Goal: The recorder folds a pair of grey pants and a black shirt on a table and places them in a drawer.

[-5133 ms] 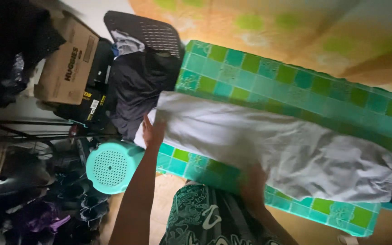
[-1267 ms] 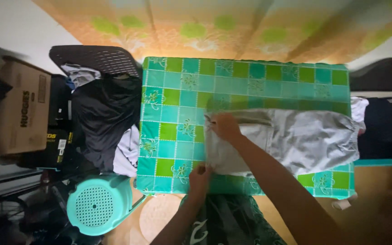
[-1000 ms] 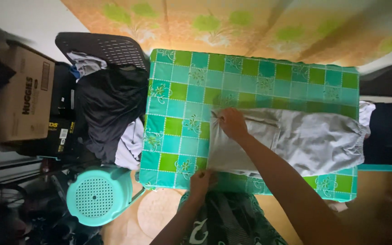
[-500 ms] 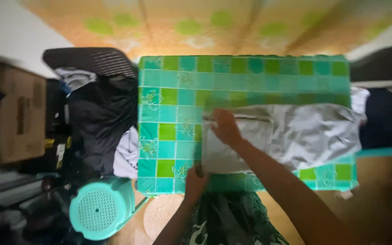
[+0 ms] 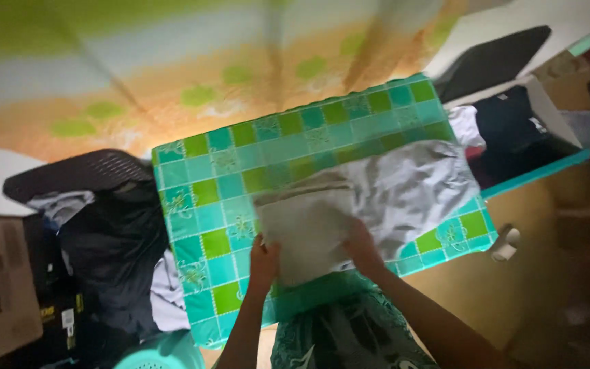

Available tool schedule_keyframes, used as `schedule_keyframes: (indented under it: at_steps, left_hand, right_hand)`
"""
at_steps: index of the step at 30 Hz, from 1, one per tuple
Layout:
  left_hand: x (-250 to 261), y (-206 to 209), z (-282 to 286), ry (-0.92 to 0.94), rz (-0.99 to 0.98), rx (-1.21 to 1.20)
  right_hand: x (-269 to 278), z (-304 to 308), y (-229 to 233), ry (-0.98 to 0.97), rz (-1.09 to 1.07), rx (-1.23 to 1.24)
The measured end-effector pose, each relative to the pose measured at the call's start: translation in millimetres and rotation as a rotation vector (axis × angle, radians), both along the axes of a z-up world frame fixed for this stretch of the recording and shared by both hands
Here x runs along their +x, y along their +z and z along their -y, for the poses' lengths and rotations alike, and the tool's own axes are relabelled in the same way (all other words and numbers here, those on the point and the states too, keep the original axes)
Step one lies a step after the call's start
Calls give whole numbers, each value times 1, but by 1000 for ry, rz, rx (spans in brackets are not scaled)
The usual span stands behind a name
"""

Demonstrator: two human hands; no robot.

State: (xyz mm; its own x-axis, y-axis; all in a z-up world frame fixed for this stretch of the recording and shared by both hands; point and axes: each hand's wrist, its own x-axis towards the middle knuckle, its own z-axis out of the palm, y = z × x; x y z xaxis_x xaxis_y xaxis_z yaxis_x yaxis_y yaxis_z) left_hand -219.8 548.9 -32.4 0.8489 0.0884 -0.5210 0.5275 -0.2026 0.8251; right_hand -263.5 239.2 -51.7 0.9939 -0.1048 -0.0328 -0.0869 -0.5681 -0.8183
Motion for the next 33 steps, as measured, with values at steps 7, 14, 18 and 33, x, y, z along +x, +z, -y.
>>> schedule_keyframes:
  at_steps: [7,14,18,33]
  left_hand:
    - [3,151,50,213,130,-382]
    - [29,197,163,181,359,-306]
    - [36,185,250,118,303,-142]
    - [25,60,388,-199,761,449]
  right_hand:
    - [7,-28,-23,273,-97,171]
    - [21,35,27,133,-758,635]
    - [13,126,-36,166,-523,788]
    - [31,293,74,-256,-102,5]
